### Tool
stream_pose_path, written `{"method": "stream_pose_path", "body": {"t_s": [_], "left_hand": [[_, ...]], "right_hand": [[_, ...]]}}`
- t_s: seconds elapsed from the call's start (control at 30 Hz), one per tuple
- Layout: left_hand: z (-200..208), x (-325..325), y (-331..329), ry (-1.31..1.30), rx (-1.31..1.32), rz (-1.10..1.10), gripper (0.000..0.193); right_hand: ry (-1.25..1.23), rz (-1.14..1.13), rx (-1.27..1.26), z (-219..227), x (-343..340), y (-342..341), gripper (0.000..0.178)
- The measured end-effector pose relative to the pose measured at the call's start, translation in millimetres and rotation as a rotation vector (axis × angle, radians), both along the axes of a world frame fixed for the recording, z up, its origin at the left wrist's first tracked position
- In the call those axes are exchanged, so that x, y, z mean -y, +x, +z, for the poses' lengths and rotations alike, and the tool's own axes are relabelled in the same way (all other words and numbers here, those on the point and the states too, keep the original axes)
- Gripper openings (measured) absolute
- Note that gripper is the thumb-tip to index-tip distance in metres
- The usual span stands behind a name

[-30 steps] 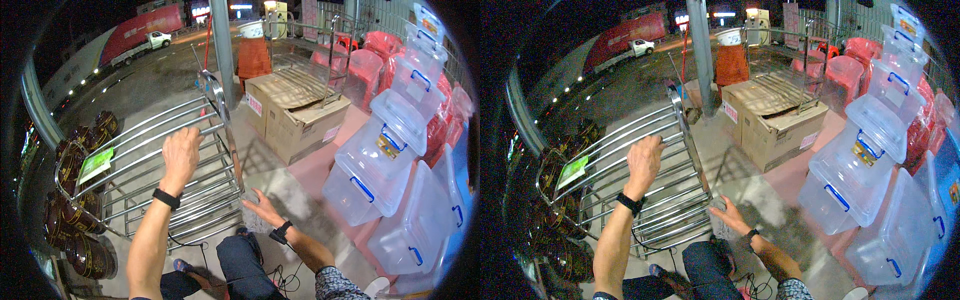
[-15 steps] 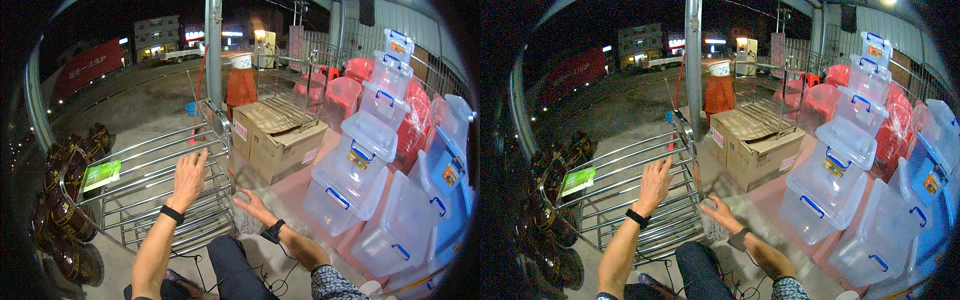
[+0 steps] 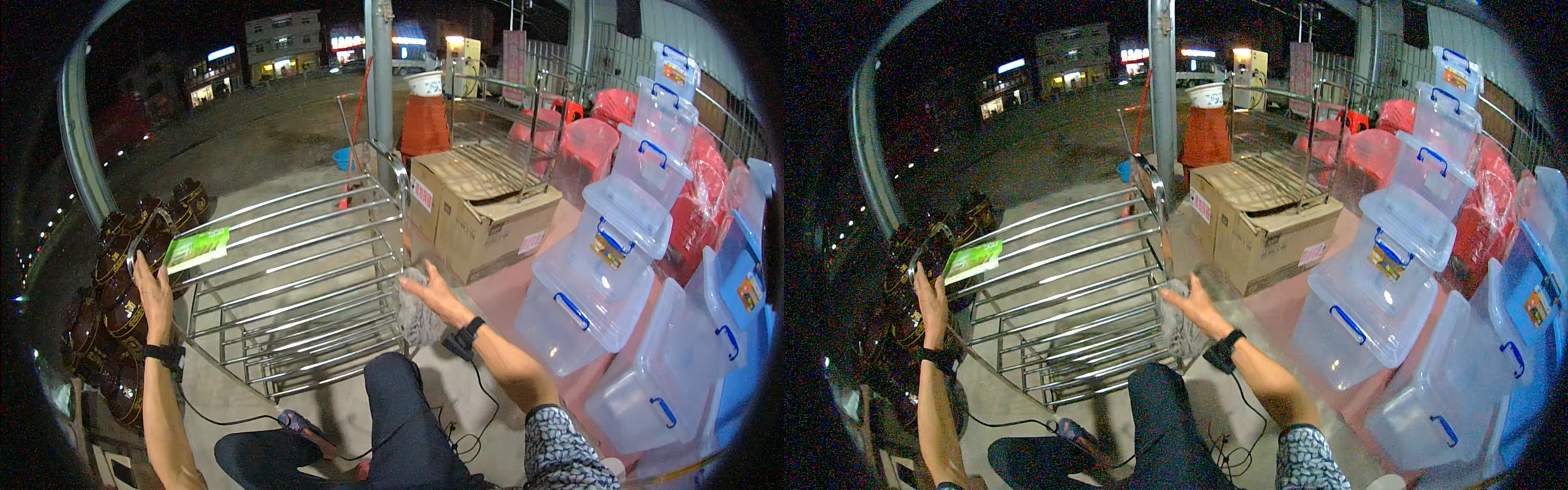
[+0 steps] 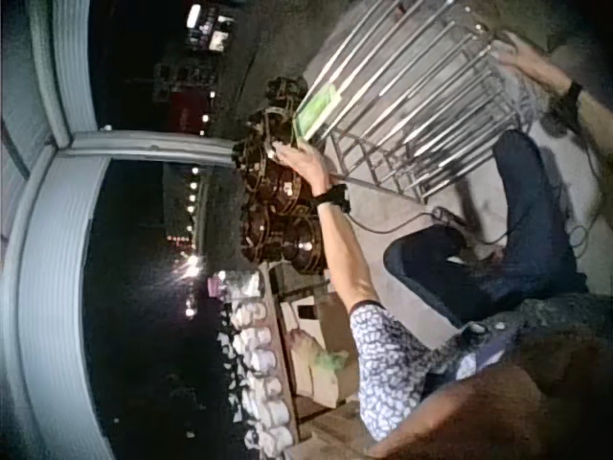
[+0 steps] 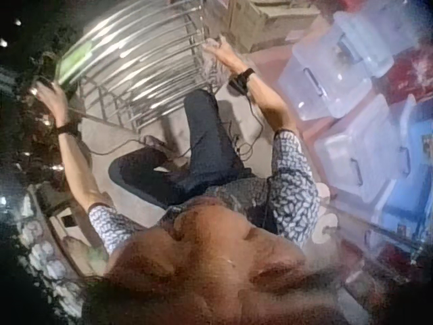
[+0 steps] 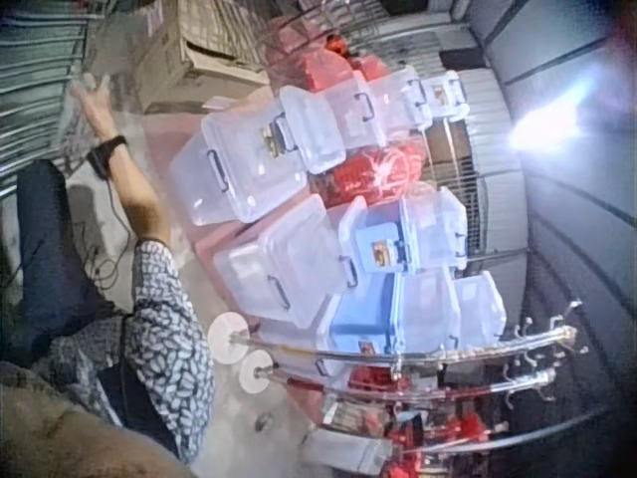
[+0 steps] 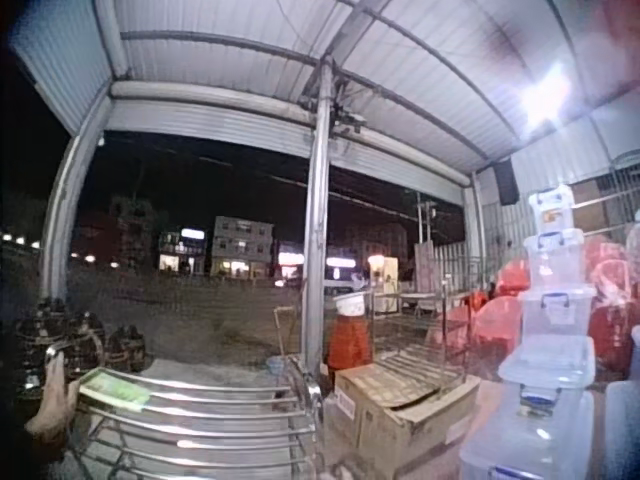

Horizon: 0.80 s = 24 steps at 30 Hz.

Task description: Cleaning a metal drying rack with a cloth.

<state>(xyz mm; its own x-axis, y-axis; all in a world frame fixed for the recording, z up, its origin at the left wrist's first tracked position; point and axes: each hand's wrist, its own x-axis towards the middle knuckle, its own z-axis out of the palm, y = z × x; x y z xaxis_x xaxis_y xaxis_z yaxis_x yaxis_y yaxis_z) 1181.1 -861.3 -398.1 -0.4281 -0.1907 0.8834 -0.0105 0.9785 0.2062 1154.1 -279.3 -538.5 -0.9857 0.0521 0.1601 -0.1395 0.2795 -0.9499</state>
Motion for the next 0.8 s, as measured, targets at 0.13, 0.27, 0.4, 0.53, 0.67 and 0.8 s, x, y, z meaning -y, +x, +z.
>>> {"method": "stream_pose_path", "body": {"t_s": [0.13, 0.27, 0.4, 0.53, 0.67, 0.8], "left_hand": [[28.8, -22.7, 5.4, 0.172, 0.046, -0.153, 0.050], [37.5, 17.8, 6.1, 0.002, -0.140, 0.053, 0.048], [18.7, 60.1, 10.4, 0.529, 0.214, -0.283, 0.039], [18.7, 27.2, 22.5, 0.606, 0.176, -0.383, 0.030], [36.7, 16.9, 45.4, 0.689, 0.270, -0.326, 0.032], [35.0, -0.9, 54.7, 0.789, 0.248, -0.368, 0.034]], "right_hand": [[0.042, 0.007, 0.096, 1.7, -5.6, -2.2, 0.109], [0.055, 0.017, 0.047, 2.4, -9.7, 0.3, 0.105], [0.032, 0.070, 0.102, 4.6, -5.0, -2.7, 0.096], [0.004, 0.048, 0.065, 9.9, 2.2, -6.3, 0.091], [-0.118, 0.052, 0.082, 16.4, 21.0, -37.5, 0.089], [-0.236, 0.067, 0.098, 6.9, 27.2, -111.4, 0.090]]}}
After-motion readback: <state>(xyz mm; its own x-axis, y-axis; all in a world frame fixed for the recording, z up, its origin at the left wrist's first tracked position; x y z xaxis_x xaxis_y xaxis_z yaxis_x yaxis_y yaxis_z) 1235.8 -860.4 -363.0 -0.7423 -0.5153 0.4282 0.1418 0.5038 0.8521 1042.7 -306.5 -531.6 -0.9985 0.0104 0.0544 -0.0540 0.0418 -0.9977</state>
